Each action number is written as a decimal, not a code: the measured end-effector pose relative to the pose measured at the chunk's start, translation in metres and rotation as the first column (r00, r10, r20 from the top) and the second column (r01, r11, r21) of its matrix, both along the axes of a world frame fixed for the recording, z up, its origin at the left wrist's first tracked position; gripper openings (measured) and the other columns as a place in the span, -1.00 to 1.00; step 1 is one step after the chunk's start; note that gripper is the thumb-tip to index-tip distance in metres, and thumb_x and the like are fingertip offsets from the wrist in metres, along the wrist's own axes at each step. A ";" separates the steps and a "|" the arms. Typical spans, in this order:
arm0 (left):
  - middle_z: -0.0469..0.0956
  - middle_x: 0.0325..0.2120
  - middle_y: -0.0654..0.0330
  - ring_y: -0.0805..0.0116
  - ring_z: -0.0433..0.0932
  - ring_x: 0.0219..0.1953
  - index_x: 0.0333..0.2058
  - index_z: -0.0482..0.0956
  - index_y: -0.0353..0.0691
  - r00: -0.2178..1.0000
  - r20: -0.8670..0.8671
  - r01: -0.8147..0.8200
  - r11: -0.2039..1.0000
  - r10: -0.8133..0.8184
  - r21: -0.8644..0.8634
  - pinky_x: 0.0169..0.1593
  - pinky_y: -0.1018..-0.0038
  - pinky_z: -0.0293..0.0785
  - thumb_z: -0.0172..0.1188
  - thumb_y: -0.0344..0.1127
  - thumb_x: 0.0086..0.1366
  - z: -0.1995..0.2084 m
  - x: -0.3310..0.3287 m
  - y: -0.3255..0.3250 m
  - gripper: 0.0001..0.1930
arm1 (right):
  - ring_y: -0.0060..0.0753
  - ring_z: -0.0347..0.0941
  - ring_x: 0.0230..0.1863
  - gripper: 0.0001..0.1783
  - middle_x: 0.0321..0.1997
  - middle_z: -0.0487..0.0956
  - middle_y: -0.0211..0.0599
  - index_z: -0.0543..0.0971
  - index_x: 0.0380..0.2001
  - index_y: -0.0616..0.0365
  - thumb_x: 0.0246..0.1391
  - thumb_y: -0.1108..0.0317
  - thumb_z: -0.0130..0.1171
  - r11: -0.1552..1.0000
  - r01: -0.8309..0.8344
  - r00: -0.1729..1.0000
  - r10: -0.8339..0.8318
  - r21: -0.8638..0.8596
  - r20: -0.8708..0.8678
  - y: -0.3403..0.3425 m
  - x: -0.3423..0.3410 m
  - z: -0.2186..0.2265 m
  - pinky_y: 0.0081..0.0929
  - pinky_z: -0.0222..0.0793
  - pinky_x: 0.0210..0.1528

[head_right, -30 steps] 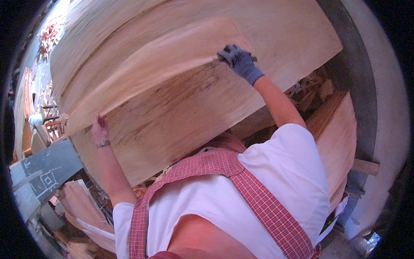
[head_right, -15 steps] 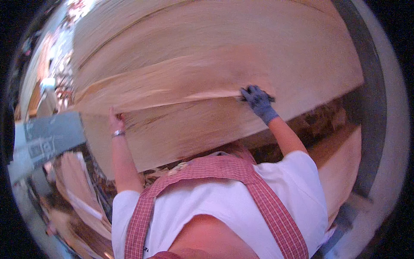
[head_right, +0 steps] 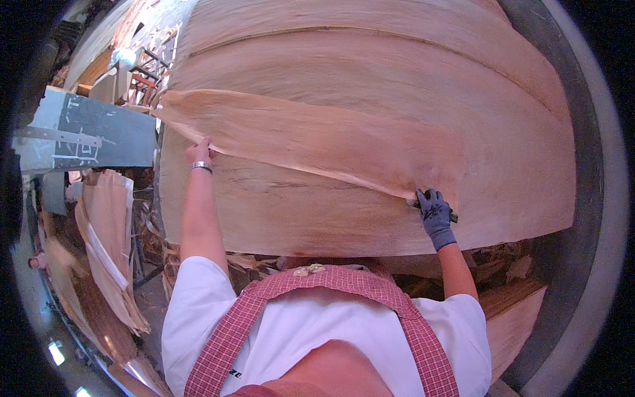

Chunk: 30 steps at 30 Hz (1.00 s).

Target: The person repairs holes and defects in thin wood veneer sheets by cutting patches from scrap strips and securing them with tape.

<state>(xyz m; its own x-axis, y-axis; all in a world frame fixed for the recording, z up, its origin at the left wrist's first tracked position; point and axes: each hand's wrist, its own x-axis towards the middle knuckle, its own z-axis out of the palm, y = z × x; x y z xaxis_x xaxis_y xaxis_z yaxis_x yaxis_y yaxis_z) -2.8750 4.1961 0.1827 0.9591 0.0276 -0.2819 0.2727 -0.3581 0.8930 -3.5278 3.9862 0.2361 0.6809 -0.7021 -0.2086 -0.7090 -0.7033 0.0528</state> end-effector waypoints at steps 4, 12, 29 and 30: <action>0.57 -0.36 -0.13 0.22 0.61 -0.43 -0.36 0.52 -0.49 0.992 -0.044 0.121 0.980 -0.115 0.158 -0.42 0.27 0.57 0.40 -0.33 -0.04 0.004 -0.002 0.013 -0.65 | -0.16 0.43 -0.08 -0.52 -0.10 0.46 -0.20 0.46 0.04 -0.08 -0.02 0.32 0.19 0.997 0.010 1.000 -0.010 0.074 0.002 0.006 0.034 0.045 -0.20 0.46 -0.20; -0.02 0.35 -0.01 0.03 -0.08 0.39 0.32 0.06 -0.19 0.352 0.126 0.426 0.278 -0.928 0.861 0.38 0.08 -0.23 -0.01 0.13 0.23 0.019 -0.041 -0.012 -0.22 | 0.03 0.49 -0.20 -0.32 -0.10 0.44 -0.04 0.37 0.15 -0.05 -0.04 0.04 0.32 0.968 0.057 0.943 -0.132 0.244 0.306 0.011 0.186 0.029 -0.10 0.43 -0.21; 0.41 0.09 0.21 0.27 0.35 0.15 0.04 0.44 -0.14 0.565 0.416 0.271 0.637 -0.712 0.722 0.16 0.21 0.25 0.04 -0.14 0.26 -0.003 0.131 0.066 -0.60 | 0.22 0.50 -0.37 -0.69 -0.36 0.58 0.07 0.42 -0.04 0.21 0.17 0.33 0.01 0.711 -0.657 0.708 0.470 0.250 0.527 0.096 0.574 0.022 0.02 0.38 -0.34; 0.42 0.08 0.21 0.28 0.36 0.13 0.03 0.44 -0.14 0.556 0.400 0.295 0.623 -0.728 0.725 0.13 0.22 0.28 0.04 -0.15 0.26 0.003 0.136 0.063 -0.61 | 0.21 0.52 -0.42 -0.66 -0.41 0.59 0.07 0.39 -0.03 0.22 0.19 0.27 -0.01 0.707 -0.696 0.674 0.583 0.124 0.454 0.106 0.608 0.016 0.06 0.37 -0.38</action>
